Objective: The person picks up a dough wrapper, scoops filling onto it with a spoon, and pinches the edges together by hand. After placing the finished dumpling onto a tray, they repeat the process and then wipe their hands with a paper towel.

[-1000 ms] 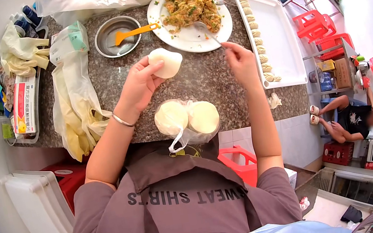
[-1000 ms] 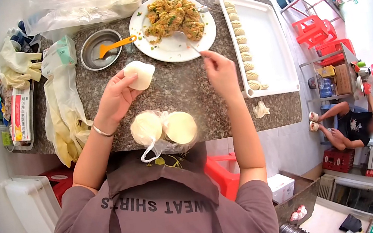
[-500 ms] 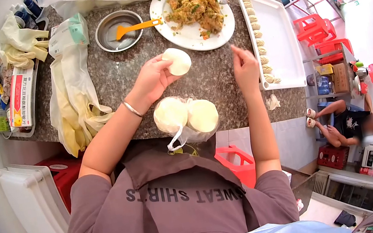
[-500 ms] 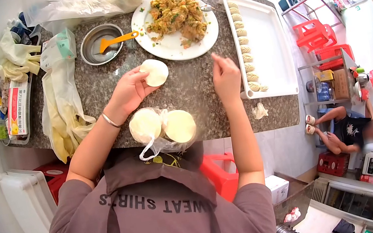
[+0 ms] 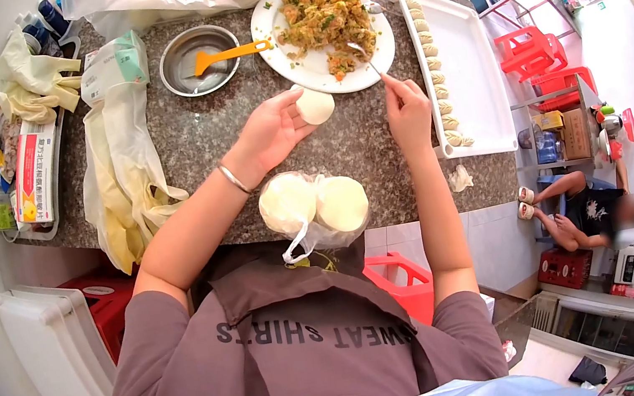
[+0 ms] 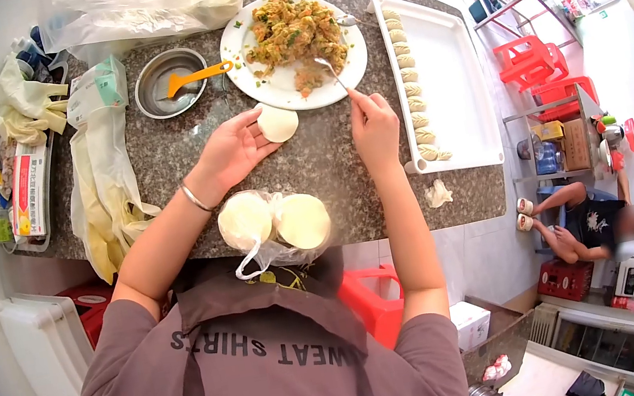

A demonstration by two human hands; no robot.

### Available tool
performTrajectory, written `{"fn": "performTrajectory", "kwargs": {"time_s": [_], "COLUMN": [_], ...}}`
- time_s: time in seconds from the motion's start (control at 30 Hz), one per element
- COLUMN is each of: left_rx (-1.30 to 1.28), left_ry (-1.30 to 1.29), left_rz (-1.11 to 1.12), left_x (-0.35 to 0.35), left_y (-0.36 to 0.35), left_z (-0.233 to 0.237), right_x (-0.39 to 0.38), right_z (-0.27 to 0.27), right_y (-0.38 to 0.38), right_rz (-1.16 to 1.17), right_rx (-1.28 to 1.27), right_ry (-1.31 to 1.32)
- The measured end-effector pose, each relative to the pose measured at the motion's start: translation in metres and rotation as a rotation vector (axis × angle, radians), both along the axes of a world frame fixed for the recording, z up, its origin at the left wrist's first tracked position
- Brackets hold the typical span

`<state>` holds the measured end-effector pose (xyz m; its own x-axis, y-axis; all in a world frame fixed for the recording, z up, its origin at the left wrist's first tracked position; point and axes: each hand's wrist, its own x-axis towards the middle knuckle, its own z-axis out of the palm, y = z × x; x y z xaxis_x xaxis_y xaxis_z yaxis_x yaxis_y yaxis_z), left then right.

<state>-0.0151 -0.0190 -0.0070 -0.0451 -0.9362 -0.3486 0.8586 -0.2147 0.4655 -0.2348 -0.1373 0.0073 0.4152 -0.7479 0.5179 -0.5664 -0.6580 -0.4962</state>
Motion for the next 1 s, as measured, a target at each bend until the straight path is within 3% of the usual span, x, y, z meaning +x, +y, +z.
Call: {"fn": "performTrajectory", "kwargs": {"time_s": [0.13,0.2,0.43,0.53,0.6,0.7,0.83,1.0], "left_rx": [-0.054,-0.113,-0.171,-0.132,-0.144,-0.153,-0.127,-0.061], "left_ry": [0.112,0.187,0.303,0.193,0.18,0.174,0.175,0.114], "left_rz": [0.004,0.002,0.08,0.158,0.154,0.16,0.162,0.116], "left_x": [0.002,0.0,0.002,0.001,0.002,0.001,0.001,0.006], "left_y": [-0.001,-0.001,0.0,0.001,0.001,0.002,0.002,0.006], "left_z": [-0.001,-0.001,0.01,0.012,0.007,0.005,0.008,0.002], "right_x": [-0.001,0.001,0.006,0.001,-0.002,0.001,0.004,0.004], "right_z": [-0.005,0.002,0.007,0.011,0.011,-0.001,-0.012,-0.004], "right_y": [0.009,0.023,0.066,0.069,0.069,0.064,0.036,0.04], "right_rz": [0.036,0.069,0.162,0.205,0.145,0.123,0.034,0.066], "right_rx": [0.07,0.242,0.338,0.326,0.574,0.652,0.445,0.596], "right_ry": [0.081,0.015,-0.032,0.006,-0.168,-0.243,-0.177,-0.296]}}
